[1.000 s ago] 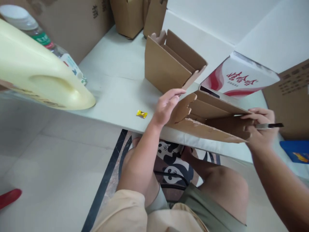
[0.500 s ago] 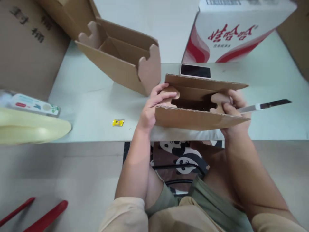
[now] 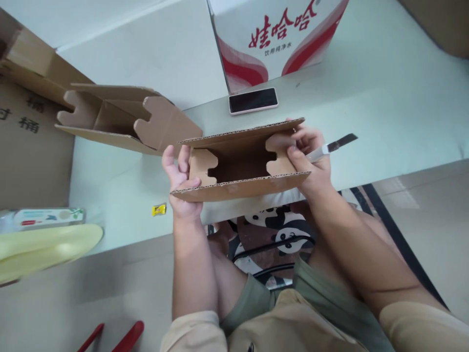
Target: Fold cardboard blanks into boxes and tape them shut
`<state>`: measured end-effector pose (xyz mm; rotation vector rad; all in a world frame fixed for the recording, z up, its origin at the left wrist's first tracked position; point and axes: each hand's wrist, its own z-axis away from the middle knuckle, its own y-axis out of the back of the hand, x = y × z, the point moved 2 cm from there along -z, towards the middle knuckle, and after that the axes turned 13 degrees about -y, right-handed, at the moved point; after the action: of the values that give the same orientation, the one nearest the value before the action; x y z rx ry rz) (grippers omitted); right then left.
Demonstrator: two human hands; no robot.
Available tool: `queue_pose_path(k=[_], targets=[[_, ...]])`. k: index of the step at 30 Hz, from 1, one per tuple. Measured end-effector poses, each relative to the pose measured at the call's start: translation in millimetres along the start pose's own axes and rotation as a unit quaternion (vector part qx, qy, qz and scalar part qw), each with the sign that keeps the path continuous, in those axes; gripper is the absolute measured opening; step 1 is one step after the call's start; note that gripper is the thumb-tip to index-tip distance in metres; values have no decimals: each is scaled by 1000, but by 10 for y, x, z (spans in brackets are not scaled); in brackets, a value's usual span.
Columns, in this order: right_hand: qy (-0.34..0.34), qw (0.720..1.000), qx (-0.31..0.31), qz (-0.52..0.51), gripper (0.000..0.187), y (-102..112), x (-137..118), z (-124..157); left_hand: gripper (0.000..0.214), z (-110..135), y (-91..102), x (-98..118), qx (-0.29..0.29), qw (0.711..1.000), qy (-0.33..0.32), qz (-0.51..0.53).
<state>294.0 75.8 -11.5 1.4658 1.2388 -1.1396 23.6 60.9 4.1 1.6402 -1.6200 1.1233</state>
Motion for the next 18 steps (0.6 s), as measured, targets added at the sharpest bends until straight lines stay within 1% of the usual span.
queue_pose_path(k=[2,3,4,6,7,9,12,14,16,18], targets=[[12,999,8,-51,47,41,-34,14,76,14,-29,-8,3,999,-4,-34],[18,998,10,-62,50,66,-51,23,72,19,-40,-18,5,999,-8,-50],[24,998,10,-55,47,91,-66,32,65,22,-51,-28,7,998,-14,-62],[36,999,6,-24,32,142,-77,54,49,27,-69,-47,12,997,-32,-71],[42,999,2,-10,29,164,-71,67,44,29,-77,-54,14,997,-40,-68],[55,998,-13,-4,38,200,-37,93,40,35,-91,-63,15,997,-55,-52],[60,997,-47,-21,59,234,32,127,37,45,-102,-69,16,997,-67,-37],[57,996,-69,-12,69,248,55,143,36,48,-109,-64,18,996,-75,-36],[66,994,-82,3,72,263,46,155,38,49,-120,-54,22,997,-75,-27],[85,992,-90,14,70,273,18,163,49,46,-138,-42,25,997,-66,-13]])
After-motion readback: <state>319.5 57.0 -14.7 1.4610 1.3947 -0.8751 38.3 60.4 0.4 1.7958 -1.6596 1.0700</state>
